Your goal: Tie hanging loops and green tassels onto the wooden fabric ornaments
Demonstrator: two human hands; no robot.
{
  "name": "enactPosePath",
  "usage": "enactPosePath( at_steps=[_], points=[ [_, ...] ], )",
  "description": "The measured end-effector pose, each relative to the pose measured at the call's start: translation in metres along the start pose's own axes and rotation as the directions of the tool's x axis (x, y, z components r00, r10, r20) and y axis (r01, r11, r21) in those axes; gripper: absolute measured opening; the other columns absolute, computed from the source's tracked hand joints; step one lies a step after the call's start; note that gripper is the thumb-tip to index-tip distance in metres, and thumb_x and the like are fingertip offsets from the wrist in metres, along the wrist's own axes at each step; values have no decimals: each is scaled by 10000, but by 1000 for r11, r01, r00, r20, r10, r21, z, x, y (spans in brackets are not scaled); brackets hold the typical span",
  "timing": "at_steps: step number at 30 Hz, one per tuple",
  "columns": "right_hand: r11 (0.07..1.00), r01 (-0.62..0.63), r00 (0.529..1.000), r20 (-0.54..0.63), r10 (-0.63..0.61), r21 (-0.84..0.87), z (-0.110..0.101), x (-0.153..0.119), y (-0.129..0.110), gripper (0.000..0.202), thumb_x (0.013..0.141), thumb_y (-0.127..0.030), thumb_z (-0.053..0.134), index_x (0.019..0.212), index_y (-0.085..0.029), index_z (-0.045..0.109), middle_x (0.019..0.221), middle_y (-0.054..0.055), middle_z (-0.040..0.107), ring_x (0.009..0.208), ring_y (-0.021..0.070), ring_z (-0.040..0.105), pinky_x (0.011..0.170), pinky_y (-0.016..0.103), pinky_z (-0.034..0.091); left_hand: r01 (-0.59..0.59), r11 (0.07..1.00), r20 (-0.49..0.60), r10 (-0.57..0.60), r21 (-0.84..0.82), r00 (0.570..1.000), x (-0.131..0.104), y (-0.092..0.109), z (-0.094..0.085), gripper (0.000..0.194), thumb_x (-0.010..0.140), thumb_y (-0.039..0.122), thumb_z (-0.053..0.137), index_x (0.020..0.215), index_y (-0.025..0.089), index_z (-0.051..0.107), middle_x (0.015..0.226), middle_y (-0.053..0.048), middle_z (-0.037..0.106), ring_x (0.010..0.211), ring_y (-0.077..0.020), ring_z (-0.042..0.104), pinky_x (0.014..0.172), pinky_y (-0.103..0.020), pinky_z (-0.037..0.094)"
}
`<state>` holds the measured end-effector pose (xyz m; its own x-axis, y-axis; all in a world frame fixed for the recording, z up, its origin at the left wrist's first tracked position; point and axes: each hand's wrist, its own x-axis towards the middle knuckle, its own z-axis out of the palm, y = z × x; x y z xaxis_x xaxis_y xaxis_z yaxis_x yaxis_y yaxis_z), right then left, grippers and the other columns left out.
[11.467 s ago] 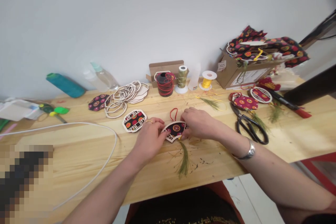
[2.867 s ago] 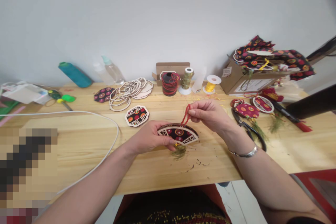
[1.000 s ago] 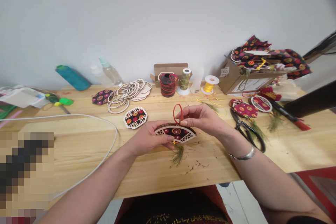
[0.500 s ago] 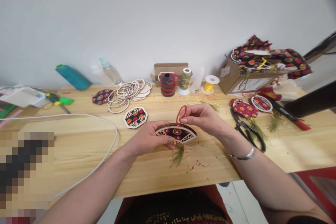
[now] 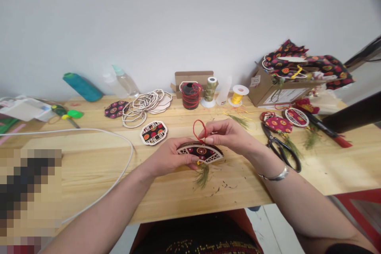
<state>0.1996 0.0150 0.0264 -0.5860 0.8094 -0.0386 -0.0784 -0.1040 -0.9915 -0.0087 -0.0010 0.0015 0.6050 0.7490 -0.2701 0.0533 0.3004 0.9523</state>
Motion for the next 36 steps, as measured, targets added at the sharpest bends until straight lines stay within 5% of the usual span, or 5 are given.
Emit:
enactPosePath(
  at_steps=[8,16,36],
  points=[
    [995,-75,997,35,72,73,5,0,6,154,682,-228,739,770,-133,654,676,-21,625,600,65,560,576,184,443,0,1000,17,-1,22,1000,2,-2,0,374,677,195,732,1043,188,657,933,-32,717,809,-188,672,676,-311,575],
    [992,-62,998,-12,63,111,3,1,11,200,731,-319,701,727,-131,634,644,-15,631,543,64,552,510,184,425,-1,999,-3,1,55,1000,0,1,2,370,657,167,741,1018,165,665,946,-41,719,839,-198,671,728,-341,575],
    [987,-22,996,-84,35,156,1,2,5,132,686,-250,728,675,-136,661,667,-21,620,580,65,543,565,203,436,-39,999,-37,39,20,999,1,3,2,301,676,168,728,973,185,684,932,-17,720,819,-172,676,716,-305,582]
  ],
)
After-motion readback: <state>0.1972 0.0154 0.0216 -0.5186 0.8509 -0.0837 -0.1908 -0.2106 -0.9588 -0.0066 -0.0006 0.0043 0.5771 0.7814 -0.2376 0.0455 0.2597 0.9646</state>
